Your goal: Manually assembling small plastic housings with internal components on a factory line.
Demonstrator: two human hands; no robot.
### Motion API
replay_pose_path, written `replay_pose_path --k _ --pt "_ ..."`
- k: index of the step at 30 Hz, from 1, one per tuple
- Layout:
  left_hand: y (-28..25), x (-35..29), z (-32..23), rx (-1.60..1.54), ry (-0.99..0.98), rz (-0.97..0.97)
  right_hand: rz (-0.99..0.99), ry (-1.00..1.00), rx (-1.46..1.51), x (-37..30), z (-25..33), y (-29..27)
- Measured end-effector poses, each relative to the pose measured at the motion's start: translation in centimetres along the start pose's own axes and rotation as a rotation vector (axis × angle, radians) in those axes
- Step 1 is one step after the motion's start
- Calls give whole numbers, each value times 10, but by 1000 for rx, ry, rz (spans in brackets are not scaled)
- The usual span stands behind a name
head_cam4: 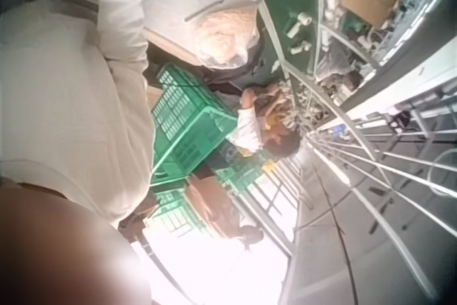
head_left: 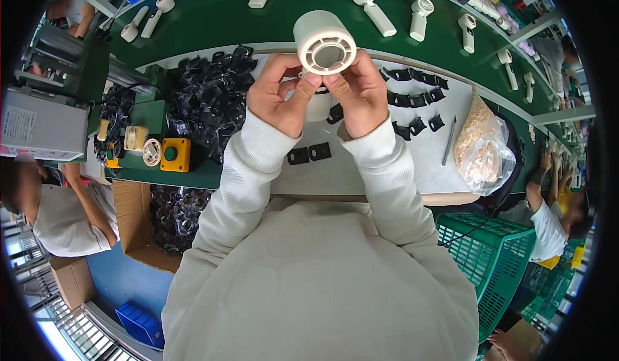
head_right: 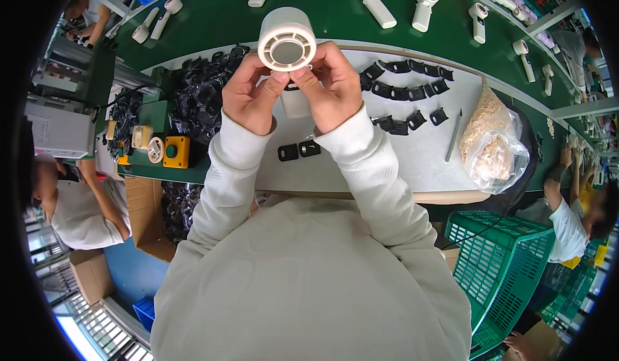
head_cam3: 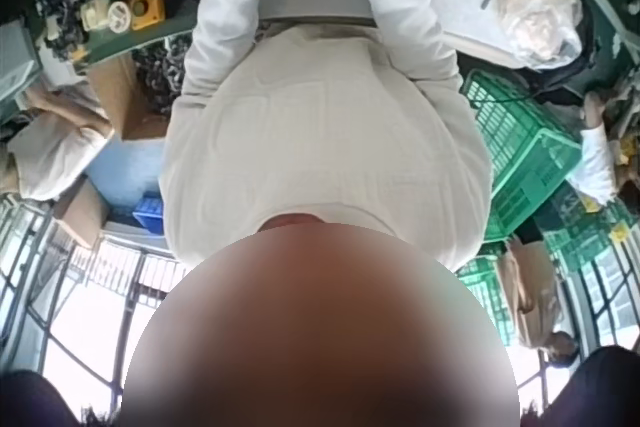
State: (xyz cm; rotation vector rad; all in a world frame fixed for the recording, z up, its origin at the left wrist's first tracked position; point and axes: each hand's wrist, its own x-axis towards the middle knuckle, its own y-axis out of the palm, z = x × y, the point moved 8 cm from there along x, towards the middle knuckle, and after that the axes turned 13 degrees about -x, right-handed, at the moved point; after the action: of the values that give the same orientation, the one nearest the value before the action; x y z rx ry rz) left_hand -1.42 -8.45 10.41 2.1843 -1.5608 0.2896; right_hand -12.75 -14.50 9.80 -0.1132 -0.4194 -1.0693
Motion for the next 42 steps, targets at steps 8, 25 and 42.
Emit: replay_pose_path --k 8,25,42 --pt "1 6 21 -98 -60 -46 -21 80 -78 3 -3 -4" --pt "-13 -104 37 747 -24 227 -8 213 136 -1 -35 -23" --pt "-7 -109 38 929 -55 207 108 230 96 -8 -41 -13"
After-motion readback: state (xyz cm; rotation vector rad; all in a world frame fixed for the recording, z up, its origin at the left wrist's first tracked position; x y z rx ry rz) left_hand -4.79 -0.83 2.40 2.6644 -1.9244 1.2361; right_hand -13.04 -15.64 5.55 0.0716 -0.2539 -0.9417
